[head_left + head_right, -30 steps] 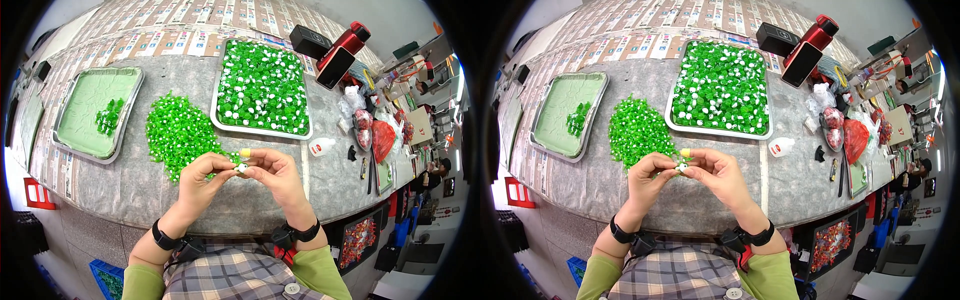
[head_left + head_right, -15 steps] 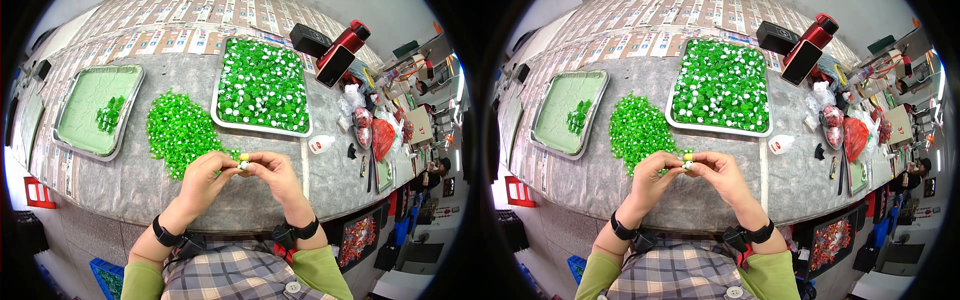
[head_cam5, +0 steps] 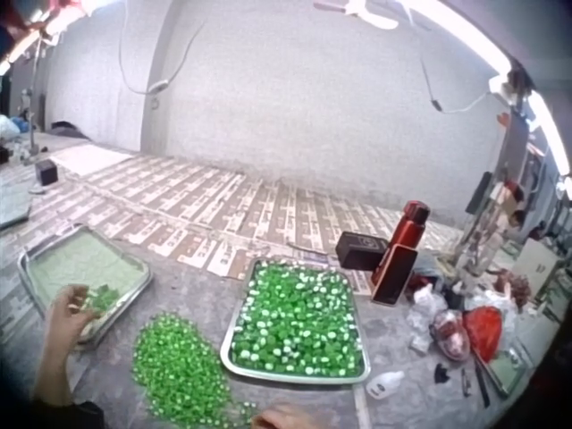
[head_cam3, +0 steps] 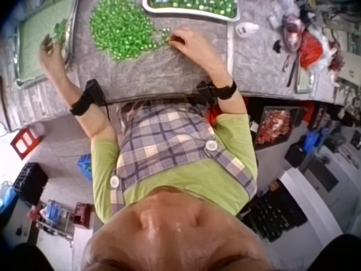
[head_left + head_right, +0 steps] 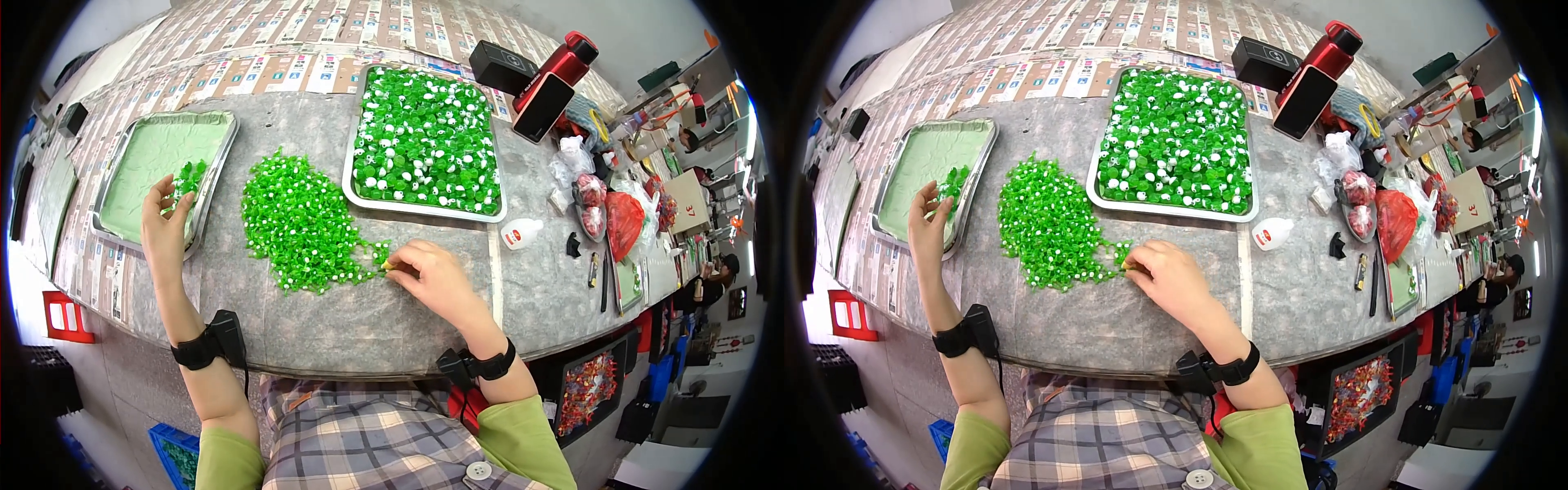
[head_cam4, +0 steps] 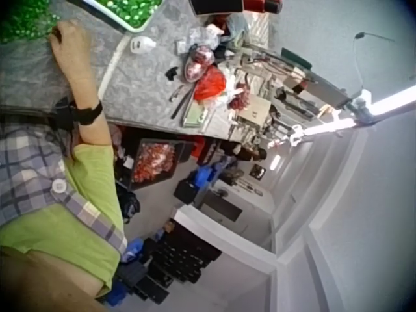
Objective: The person applies glue to green plastic pieces from a bottle, attaches them to white and black eye pieces by hand, and places the assembled items onto a metal tray.
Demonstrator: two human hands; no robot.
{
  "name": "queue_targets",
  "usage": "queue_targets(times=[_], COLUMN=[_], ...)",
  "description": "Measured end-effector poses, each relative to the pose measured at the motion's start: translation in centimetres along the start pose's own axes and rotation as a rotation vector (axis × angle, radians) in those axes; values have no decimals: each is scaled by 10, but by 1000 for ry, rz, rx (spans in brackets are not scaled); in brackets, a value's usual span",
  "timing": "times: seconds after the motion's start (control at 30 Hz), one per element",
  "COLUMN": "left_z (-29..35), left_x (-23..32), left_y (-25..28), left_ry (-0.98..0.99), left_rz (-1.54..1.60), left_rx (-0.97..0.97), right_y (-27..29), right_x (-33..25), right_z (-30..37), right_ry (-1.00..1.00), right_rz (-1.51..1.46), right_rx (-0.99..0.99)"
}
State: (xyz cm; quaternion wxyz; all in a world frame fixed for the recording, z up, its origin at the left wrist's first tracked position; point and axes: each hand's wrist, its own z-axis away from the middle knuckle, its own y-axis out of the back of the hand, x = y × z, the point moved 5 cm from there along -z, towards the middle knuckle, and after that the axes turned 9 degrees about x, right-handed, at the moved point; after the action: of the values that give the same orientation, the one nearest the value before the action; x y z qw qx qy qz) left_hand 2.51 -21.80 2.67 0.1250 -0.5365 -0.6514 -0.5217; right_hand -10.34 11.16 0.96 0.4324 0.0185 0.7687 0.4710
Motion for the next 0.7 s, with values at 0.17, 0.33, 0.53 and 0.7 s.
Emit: queue_targets(times=[0.17,0.33,0.53,0.7], left_z=[39,100,157,165], left_x=[48,107,142,140], left_y=[-26,-54,-70,-79], left_ry=[36,-107,114,307], left_rz=[493,570,669,876], left_rx=[-216,-613,-882,-916], right_y=[-3,6,29,28], right_x=[-8,-10,-13,-25], right_z=[4,14,15,16], right_ry=[209,226,-204,-127], right_rz=[191,283,-455,-576], right_rx=[35,35,205,266])
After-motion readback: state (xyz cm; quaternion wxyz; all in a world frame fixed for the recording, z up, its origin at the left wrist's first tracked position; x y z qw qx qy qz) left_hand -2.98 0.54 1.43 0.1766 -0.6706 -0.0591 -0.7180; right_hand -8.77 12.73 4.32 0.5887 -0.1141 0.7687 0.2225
